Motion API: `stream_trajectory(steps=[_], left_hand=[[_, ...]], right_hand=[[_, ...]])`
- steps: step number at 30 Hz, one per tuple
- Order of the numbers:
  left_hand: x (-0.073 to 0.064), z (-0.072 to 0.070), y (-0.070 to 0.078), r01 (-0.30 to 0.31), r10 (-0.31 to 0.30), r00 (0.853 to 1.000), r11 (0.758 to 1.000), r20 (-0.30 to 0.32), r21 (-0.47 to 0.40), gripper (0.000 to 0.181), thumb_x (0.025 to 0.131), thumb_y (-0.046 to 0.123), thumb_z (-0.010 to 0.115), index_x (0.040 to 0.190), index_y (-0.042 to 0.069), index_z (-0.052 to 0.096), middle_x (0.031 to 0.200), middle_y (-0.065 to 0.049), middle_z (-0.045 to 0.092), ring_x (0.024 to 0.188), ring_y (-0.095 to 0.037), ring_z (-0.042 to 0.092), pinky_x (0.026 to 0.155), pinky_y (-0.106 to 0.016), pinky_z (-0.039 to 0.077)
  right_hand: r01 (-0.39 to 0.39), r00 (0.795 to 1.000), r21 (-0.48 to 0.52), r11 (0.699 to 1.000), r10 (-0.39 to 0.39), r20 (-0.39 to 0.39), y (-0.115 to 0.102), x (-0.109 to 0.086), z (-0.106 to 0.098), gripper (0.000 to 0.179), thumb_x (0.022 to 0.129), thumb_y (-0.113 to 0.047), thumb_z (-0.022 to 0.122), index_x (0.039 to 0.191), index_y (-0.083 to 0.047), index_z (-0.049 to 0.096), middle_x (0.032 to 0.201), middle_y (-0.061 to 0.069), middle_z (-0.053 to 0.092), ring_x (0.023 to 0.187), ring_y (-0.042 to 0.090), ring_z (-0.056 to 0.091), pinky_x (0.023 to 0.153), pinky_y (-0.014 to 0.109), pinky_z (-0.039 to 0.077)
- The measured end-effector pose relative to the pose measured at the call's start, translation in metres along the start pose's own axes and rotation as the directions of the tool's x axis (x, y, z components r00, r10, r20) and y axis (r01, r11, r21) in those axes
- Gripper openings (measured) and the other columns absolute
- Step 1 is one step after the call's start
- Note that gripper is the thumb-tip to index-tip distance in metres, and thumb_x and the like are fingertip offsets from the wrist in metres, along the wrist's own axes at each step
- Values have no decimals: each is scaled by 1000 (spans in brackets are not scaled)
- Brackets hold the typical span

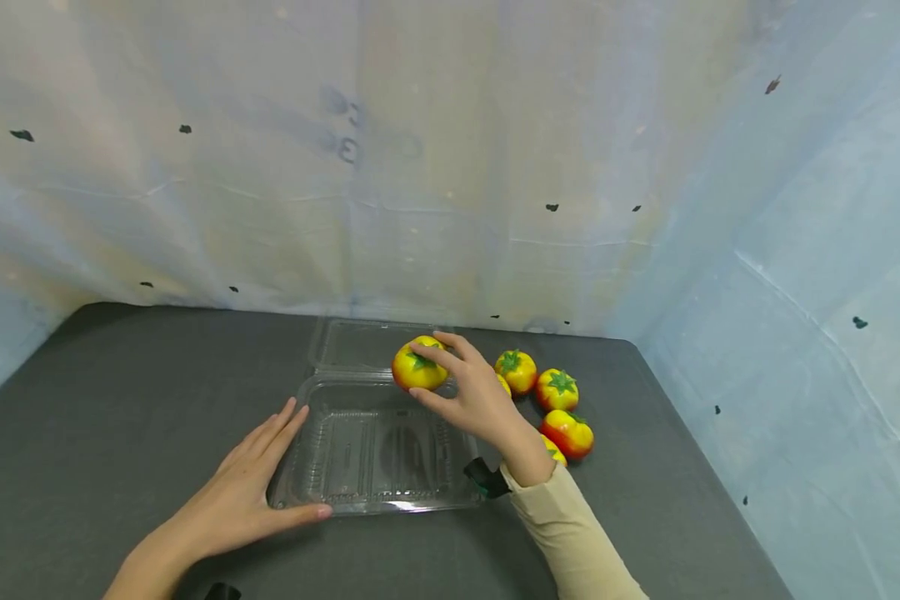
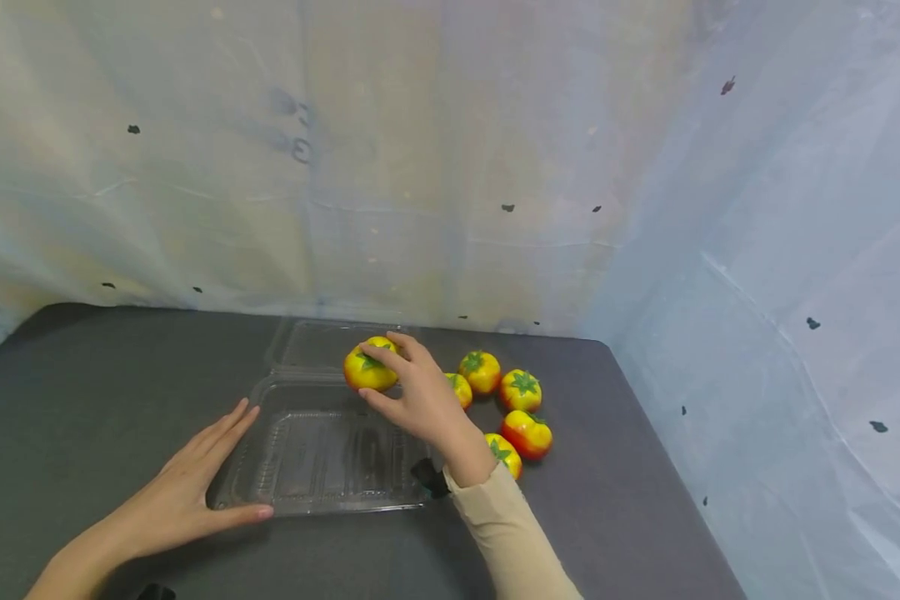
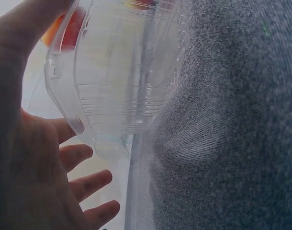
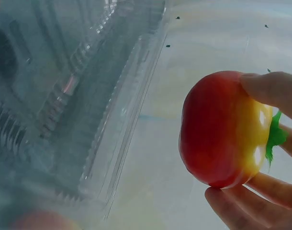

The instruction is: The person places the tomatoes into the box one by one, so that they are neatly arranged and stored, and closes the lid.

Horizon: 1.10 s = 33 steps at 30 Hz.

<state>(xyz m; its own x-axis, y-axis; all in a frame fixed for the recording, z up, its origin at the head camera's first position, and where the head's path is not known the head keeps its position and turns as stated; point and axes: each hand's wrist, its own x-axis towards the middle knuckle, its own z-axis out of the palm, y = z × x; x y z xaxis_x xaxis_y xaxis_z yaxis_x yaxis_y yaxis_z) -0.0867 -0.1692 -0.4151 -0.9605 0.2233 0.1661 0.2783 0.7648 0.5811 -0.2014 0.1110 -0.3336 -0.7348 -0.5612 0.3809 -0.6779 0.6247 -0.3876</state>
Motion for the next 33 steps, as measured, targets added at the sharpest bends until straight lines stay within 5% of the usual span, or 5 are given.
stream_trajectory(steps=[19, 33], left_hand=[[1, 0, 0, 24, -24, 1000, 1000, 12, 10, 116, 69, 66, 73, 156, 20, 12, 161, -12, 11, 138, -47, 23, 92, -75, 28], [3, -1, 1, 32, -32, 999, 999, 26, -5, 117, 69, 65, 73, 156, 19, 10, 161, -13, 10, 137, -48, 25, 87, -76, 32]], right_hand=[[95, 976, 38, 995, -101, 192, -17, 20, 24, 61, 86, -30, 73, 140, -18, 49, 144, 9, 43, 125, 23, 50, 100, 38, 47], [187, 907, 74, 980, -201, 369, -19, 35, 51, 66, 84, -31, 75, 141, -13, 46, 142, 3, 47, 125, 16, 50, 102, 26, 44]])
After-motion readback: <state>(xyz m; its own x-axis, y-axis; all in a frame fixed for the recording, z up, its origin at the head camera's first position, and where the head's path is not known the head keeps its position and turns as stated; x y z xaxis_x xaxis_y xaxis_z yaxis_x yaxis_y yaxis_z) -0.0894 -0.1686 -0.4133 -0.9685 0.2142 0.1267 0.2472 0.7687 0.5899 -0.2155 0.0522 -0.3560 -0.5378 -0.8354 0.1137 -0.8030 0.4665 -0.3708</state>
